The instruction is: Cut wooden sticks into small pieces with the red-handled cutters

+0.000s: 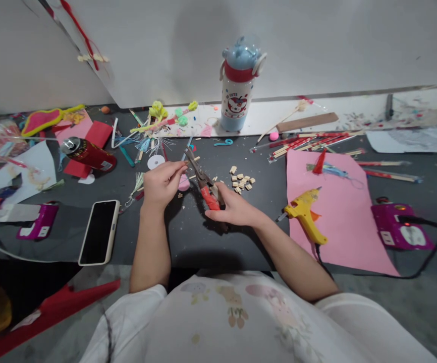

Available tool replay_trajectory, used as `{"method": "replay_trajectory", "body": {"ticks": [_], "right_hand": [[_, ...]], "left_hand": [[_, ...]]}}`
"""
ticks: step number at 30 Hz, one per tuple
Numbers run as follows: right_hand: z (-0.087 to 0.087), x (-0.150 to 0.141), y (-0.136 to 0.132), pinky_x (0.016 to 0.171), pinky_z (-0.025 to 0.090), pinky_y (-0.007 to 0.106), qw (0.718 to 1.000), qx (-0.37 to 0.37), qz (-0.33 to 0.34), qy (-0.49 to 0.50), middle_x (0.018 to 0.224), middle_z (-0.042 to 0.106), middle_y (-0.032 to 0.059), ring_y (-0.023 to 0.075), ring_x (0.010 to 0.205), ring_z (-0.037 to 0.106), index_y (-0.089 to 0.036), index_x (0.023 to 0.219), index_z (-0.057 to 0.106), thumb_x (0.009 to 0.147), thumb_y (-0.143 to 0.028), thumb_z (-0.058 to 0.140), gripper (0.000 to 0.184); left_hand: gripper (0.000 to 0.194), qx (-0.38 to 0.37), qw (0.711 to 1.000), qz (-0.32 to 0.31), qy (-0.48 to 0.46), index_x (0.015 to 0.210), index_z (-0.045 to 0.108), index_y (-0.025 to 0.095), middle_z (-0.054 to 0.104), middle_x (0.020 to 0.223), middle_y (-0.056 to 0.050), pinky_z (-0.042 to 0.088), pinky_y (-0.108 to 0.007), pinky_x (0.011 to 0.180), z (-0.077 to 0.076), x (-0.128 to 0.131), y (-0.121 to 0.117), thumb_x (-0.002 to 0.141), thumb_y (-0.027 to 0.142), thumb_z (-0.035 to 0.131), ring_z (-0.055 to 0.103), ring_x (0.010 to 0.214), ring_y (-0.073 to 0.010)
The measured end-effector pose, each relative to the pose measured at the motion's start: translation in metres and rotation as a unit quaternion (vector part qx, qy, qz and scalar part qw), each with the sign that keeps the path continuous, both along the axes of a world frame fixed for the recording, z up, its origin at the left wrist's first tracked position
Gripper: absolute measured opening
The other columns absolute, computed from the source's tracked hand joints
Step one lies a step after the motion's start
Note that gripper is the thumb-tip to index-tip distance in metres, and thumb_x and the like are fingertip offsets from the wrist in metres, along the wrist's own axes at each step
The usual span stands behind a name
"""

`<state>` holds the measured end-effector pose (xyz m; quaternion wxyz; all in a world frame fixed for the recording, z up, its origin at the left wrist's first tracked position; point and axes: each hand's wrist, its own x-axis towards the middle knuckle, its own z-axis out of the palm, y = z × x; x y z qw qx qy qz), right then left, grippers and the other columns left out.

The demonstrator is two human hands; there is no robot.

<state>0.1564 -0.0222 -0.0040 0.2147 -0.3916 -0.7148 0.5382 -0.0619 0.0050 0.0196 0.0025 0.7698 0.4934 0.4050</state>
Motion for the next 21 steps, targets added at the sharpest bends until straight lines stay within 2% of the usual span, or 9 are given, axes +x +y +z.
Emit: {"method": "replay_trajectory", "body": {"ticks": [7,11,12,14,16,18,21], "right_hand": [[0.001,-0.004,-0.002,0.060,0.036,0.026,0.999,-0.037,-0.011,0.014,0.079,0.049,-0.0030,0.0110,0.066,0.045,-0.018,0.104,0.043,0.070,-0.048,0.065,0.050],[-0.005,-0.006,-0.002,0.062,0.037,0.026,0.996,-0.067,-0.038,0.052,0.079,0.048,-0.0029,0.0110,0.067,0.045,-0.019,0.100,0.043,0.072,-0.051,0.064,0.048],[-0.007,-0.007,-0.002,0.063,0.038,0.026,0.995,-0.068,-0.049,0.063,0.080,0.047,-0.0023,0.0113,0.069,0.045,-0.019,0.099,0.043,0.072,-0.051,0.064,0.047],[-0.011,-0.008,-0.001,0.066,0.039,0.027,0.991,-0.068,-0.074,0.085,0.084,0.047,-0.0007,0.0123,0.072,0.045,-0.019,0.099,0.043,0.073,-0.051,0.062,0.045],[-0.015,-0.009,0.001,0.069,0.040,0.029,0.986,-0.079,-0.096,0.111,0.086,0.048,0.0007,0.0135,0.075,0.046,-0.018,0.101,0.043,0.074,-0.050,0.061,0.045],[-0.017,-0.011,0.003,0.072,0.042,0.031,0.980,-0.089,-0.116,0.136,0.089,0.050,0.0024,0.0150,0.079,0.048,-0.018,0.102,0.043,0.074,-0.047,0.061,0.045],[-0.017,-0.012,0.005,0.080,0.044,0.034,0.973,-0.093,-0.140,0.160,0.097,0.054,0.0051,0.0172,0.087,0.053,-0.017,0.103,0.043,0.072,-0.042,0.061,0.044]], "left_hand": [[0.021,-0.022,0.998,0.032,0.047,0.093,0.070,0.019,0.072,0.085,-0.005,0.047,-0.025,0.071,-0.003,-0.002,0.001,0.087,0.031,0.054,0.066,0.077,-0.0148],[0.026,0.001,0.994,0.076,0.079,0.105,0.066,0.022,0.069,0.102,-0.008,0.040,-0.039,0.093,0.002,0.007,-0.002,0.086,0.034,0.055,0.060,0.102,-0.0230],[0.028,0.007,0.994,0.079,0.076,0.108,0.064,0.022,0.067,0.107,-0.008,0.036,-0.042,0.097,0.003,0.011,-0.003,0.085,0.035,0.055,0.057,0.108,-0.0246],[0.027,0.004,0.997,0.054,0.060,0.106,0.064,0.021,0.066,0.106,-0.008,0.037,-0.041,0.097,0.005,0.019,-0.007,0.085,0.036,0.054,0.057,0.107,-0.0238],[0.024,-0.041,0.999,0.010,0.034,0.096,0.065,0.019,0.068,0.093,-0.006,0.044,-0.035,0.087,0.005,0.028,-0.010,0.087,0.037,0.051,0.061,0.093,-0.0197],[0.027,-0.128,0.991,-0.024,-0.006,0.095,0.063,0.018,0.068,0.087,-0.005,0.048,-0.029,0.075,0.002,0.036,-0.012,0.087,0.041,0.050,0.062,0.082,-0.0164],[0.046,-0.262,0.962,-0.060,-0.053,0.117,0.054,0.016,0.067,0.103,-0.008,0.050,-0.027,0.073,-0.002,0.045,-0.013,0.083,0.047,0.054,0.064,0.091,-0.0179]]}}
